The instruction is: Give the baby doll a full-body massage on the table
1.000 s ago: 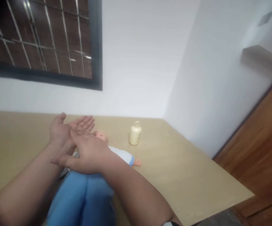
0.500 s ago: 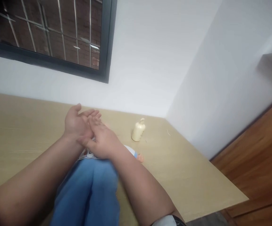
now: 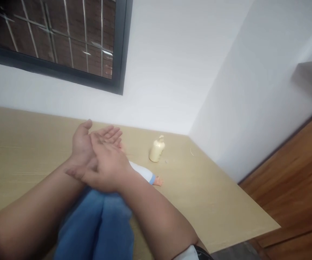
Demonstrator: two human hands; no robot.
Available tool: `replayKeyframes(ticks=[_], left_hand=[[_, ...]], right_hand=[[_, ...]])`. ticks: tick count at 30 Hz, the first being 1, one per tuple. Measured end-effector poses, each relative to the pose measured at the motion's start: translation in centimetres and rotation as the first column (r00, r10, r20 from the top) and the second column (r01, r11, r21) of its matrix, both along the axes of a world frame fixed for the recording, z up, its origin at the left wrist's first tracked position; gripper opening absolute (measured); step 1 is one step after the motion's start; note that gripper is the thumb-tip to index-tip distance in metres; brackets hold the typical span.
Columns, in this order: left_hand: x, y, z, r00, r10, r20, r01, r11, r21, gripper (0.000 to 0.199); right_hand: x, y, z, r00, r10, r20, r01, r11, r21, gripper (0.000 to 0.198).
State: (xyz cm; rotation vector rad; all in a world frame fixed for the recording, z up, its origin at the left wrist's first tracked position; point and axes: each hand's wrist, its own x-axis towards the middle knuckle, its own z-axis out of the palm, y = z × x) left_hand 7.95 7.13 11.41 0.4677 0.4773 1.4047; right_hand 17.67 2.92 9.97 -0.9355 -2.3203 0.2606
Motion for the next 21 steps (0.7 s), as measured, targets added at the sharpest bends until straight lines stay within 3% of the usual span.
replayKeyframes(ticks=[5, 14, 21], left_hand=[[0.4, -0.7, 0.9, 1.0, 0.027, 0.004, -0.027, 0.996, -0.079, 0.072], [-2.8, 1.0, 0.6, 0.995, 0.098, -0.002, -0.098, 0.994, 0.04, 0.083], [-1.5, 0.2, 0.1, 0.999, 0.041, -0.031, -0.039, 0.998, 0.04, 0.085]], right_hand=[[0.9, 1.9, -0.7, 1.0, -0.011, -0.008, 0.011, 1.0, 0.005, 0.085], [0.4, 0.7, -0.3, 0.999, -0.003, -0.034, 0.005, 0.999, 0.052, 0.062], [-0.3, -1.0, 0.1, 0.997, 0.066, -0.05, -0.061, 0.994, 0.093, 0.077]])
